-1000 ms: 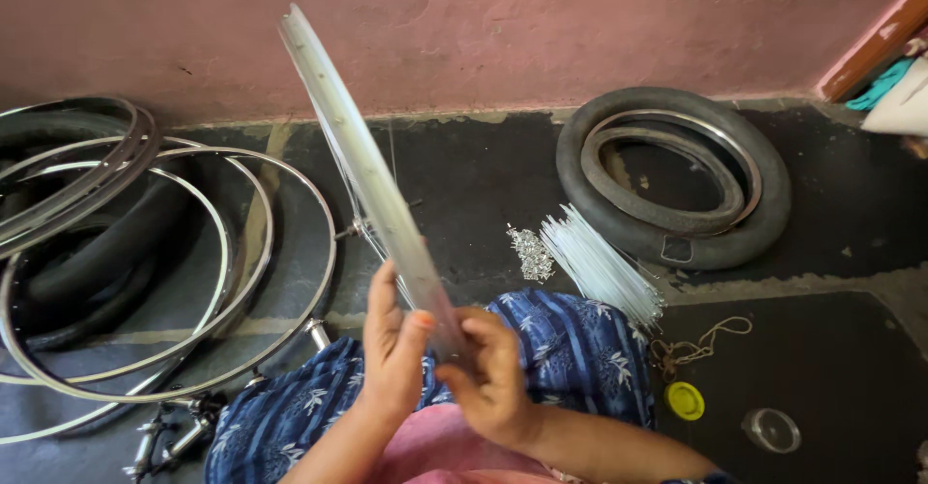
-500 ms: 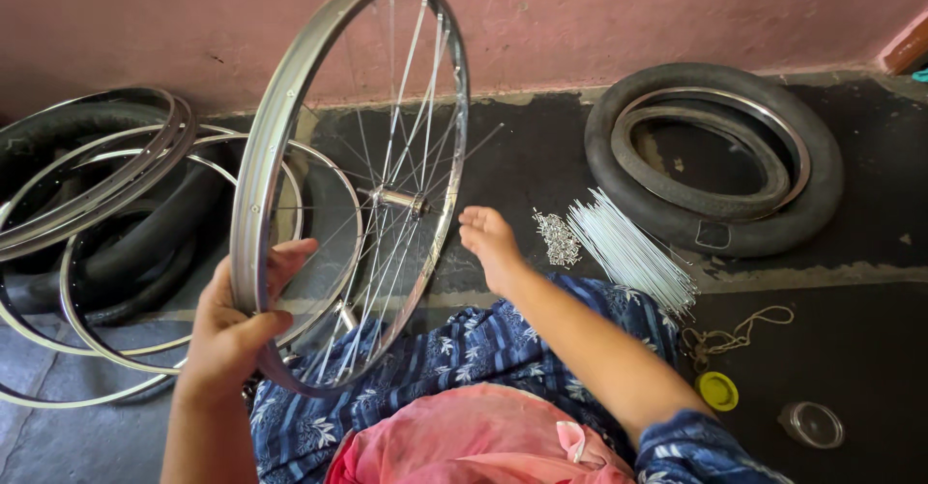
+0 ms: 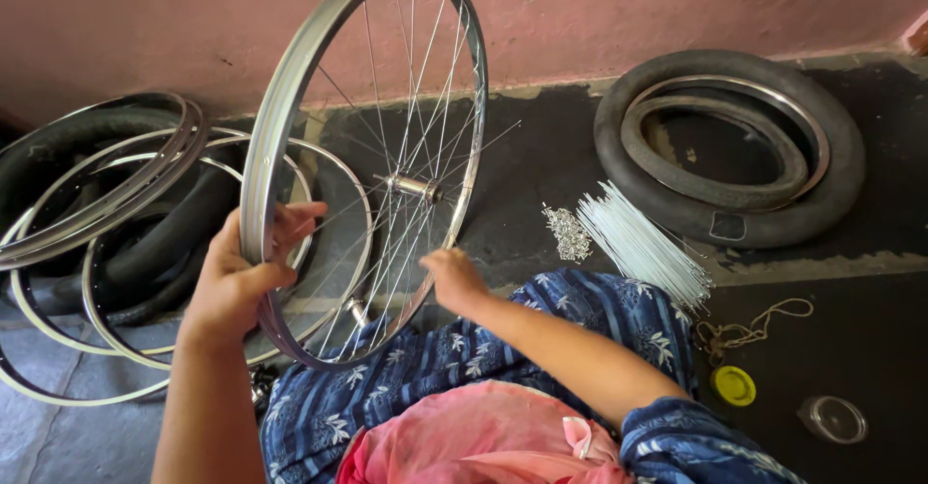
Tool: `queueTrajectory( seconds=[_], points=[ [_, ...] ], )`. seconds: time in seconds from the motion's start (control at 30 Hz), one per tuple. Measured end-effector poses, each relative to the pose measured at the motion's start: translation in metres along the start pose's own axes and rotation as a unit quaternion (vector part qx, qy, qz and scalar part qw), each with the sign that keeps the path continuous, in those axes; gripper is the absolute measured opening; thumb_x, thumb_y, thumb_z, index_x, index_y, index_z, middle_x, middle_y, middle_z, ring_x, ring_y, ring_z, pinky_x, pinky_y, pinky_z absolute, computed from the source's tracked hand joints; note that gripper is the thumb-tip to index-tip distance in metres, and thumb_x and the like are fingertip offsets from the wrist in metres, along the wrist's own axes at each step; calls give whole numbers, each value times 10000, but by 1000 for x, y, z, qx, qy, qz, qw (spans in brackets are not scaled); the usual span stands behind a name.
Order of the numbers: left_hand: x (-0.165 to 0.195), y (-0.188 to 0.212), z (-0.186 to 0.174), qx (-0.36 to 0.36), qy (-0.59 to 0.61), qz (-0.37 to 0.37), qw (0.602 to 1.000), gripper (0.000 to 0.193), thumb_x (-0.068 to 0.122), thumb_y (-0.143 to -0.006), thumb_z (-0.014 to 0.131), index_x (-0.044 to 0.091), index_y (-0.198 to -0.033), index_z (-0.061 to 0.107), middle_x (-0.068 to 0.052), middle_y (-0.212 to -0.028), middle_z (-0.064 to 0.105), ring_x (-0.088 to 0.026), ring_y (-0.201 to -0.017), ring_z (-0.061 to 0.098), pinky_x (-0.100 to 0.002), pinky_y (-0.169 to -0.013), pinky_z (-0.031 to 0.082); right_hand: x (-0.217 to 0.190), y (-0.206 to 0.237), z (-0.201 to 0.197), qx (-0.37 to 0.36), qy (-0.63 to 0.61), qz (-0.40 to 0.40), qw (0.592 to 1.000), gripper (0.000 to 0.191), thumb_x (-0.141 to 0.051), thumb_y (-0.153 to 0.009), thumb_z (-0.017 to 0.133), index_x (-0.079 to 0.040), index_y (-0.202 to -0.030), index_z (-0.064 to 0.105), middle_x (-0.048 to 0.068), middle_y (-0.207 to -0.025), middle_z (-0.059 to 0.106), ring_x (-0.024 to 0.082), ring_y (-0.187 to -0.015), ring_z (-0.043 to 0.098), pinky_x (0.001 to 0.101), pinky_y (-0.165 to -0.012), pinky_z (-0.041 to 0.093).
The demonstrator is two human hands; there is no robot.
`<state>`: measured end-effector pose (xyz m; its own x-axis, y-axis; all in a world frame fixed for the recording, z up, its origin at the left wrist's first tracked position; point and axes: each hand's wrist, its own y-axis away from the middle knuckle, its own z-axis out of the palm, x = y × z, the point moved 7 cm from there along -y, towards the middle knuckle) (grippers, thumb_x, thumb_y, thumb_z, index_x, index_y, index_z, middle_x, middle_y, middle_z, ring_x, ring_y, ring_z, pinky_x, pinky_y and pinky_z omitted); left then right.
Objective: The person assembles a bicycle wheel by inserting spokes into the hub and rim, then tightening the nipples by hand. The person works on one wheel at a time, rotating it to access different spoke holes and adjusting tension.
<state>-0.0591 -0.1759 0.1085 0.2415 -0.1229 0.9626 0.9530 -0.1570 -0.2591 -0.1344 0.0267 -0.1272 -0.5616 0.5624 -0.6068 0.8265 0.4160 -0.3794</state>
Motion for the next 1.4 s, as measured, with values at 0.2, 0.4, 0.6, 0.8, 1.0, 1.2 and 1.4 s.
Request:
queueTrajectory(
  seconds=[0.2,0.4,0.6,0.8,1.0,1.2,1.4],
  points=[
    [0,-17,13,-6,21,-13,1000,649,-93,-606,599,26,-1242,555,-210,-1373,633,-310,-1381,546,-456,-1220,342,-106,1,-76,61,56,-229,970,245,-37,-912,657,-77,-1148,703,122,-1011,663,328,-1064,631,430,-947,511],
    [-3,10,25,19,-27,0,999,626,-105,-603,611,10,-1215,550,-216,-1362,642,-285,-1337,564,-438,-1197,354,-124,-69,-150,202,-46,-246,947,427,39,-941,592,-103,-1343,558,59,-1096,623,293,-1056,660,415,-924,572],
    [-3,25,38,30,-33,32,998,582,-97,-643,612,6,-1212,556,-175,-1298,654,-293,-1349,573,-461,-1221,380,-131,-79,-139,181,50,-191,963,530,19,-910,598,-147,-1398,476,72,-978,583,314,-890,651,437,-734,547],
    [-5,27,51,34,-35,43,998,554,-96,-644,629,7,-1182,549,-129,-1229,616,-298,-1334,576,-467,-1215,365,-137,-79,-144,176,75,-178,965,446,-18,-928,591,-128,-1356,529,79,-926,583,315,-829,651,432,-685,546],
    [-3,40,56,18,-34,54,998,543,-96,-647,612,-17,-1183,565,-151,-1229,631,-294,-1310,573,-476,-1250,346,-140,-83,-169,238,201,-181,933,258,-254,-986,707,-96,-810,604,66,-661,605,285,-577,649,431,-532,523],
    [-10,52,48,36,-35,13,999,586,-96,-615,590,-23,-1197,585,-146,-1250,644,-269,-1335,559,-455,-1185,353,-117,-97,-167,140,-25,-99,985,180,-236,-949,724,-69,-900,681,90,-813,683,229,-759,669,365,-676,533],
    [-14,65,48,35,-61,61,996,602,-97,-649,600,-53,-1249,593,-149,-1227,633,-290,-1237,577,-471,-1288,319,-87,-99,-123,-33,-578,33,814,103,-91,-987,650,-66,-1079,690,-1,-1016,692,103,-972,632,264,-912,506]
  ],
)
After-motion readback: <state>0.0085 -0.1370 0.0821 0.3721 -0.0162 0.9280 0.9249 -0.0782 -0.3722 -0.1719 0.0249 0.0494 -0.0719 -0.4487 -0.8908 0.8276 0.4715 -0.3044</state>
